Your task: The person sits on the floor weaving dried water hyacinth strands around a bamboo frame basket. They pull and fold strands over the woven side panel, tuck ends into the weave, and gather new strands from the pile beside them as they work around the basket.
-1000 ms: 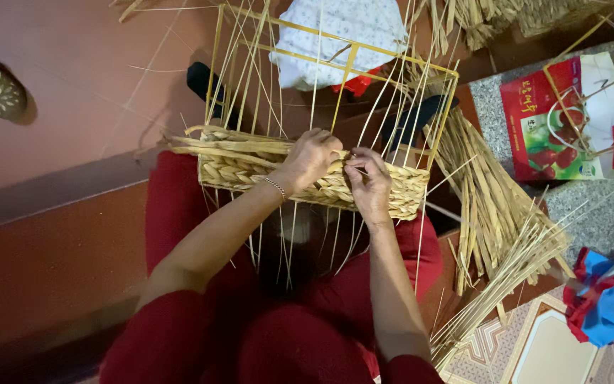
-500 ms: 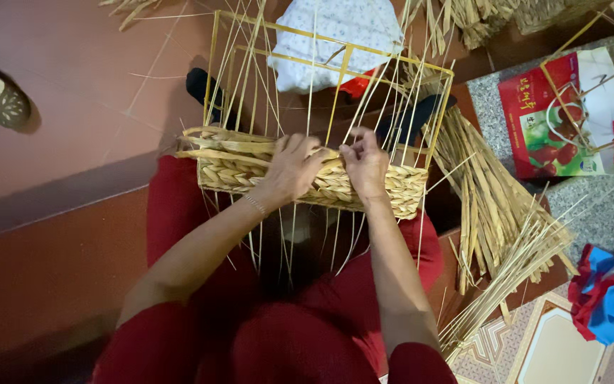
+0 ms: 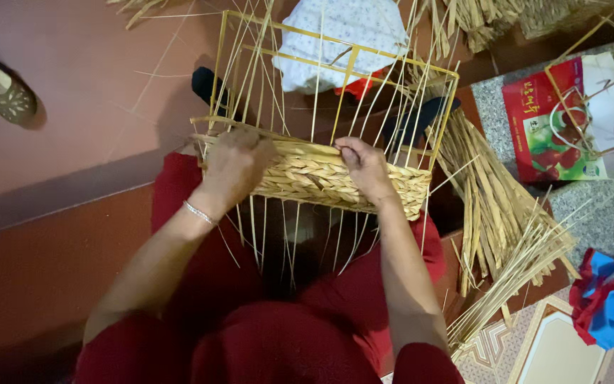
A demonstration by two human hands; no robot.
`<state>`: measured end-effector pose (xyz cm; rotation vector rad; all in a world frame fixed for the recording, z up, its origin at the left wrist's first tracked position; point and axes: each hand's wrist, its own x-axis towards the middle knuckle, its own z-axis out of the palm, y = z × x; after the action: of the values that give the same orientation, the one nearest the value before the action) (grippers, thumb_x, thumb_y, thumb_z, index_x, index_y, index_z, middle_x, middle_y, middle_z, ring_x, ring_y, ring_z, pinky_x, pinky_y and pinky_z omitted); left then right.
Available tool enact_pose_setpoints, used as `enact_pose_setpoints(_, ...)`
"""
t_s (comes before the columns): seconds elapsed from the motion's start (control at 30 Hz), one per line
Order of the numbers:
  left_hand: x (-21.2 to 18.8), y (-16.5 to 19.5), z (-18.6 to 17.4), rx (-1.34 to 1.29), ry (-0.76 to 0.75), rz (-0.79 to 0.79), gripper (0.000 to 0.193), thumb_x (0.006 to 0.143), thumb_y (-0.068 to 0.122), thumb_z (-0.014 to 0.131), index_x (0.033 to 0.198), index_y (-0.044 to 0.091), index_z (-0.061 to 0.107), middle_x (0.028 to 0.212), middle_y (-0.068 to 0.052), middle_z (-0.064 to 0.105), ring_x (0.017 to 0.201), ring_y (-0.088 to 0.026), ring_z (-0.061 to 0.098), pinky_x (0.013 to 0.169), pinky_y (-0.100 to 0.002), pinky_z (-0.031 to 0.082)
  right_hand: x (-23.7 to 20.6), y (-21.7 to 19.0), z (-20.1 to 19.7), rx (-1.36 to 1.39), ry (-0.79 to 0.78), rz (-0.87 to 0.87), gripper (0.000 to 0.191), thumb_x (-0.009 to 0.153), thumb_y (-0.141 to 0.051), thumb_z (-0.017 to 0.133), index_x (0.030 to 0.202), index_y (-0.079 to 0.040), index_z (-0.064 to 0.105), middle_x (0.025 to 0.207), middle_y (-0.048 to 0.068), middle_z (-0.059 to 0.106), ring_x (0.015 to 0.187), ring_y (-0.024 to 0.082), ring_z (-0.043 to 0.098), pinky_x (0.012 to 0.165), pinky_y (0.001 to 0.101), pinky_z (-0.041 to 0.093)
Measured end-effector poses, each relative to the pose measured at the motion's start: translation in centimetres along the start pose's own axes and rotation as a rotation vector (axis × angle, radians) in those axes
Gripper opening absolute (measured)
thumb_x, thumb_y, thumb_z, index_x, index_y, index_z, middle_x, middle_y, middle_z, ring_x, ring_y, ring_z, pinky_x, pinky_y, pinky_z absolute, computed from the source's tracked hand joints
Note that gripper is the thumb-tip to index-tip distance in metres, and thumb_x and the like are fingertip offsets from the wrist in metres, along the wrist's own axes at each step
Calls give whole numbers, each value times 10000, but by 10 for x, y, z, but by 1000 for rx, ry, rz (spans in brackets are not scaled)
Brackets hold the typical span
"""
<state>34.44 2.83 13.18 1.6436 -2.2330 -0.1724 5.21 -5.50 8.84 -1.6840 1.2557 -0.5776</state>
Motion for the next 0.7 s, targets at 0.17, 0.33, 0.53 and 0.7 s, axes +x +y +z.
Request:
enact_pose_setpoints(0.17,36,20,-43,224,506,11,201,867,57,686,1042,148,725,1049,-87,651,1021,-251,584,835,-429,468,-6,-3,0,-205,10,65,228,901,-153,774,1127,-181,769,986,23,767,614,113,533,494,256,439)
enact_pose_setpoints(0.33,51,57,12,-78,581,327,307,928,10,663,1220,101,691,1164,-125,647,1113,-268,581,929,-416,494,6,13,15,4,216,-162,47,1028,-80,683,1066,-105,689,803,0,699,648,71,598,526,252,508)
enact_pose_setpoints(0.53,90,53,85,-381,97,25,365,856,-33,605,1218,-75,609,1101,-256,675,1012,-400,659,938,-465,551,12,13,22,-207,381,-113,311,984,-26,657,1263,-78,531,715,33,669,569,153,625,518,314,511)
enact_pose_setpoints(0.7,136,42,101,-439,-371,-333,351,910,187,673,1162,-45,596,1100,-289,674,1069,-433,648,940,-492,512,27,7,26,-467,329,-157,237,969,-39,614,1201,-86,598,769,82,703,548,209,650,474,332,507)
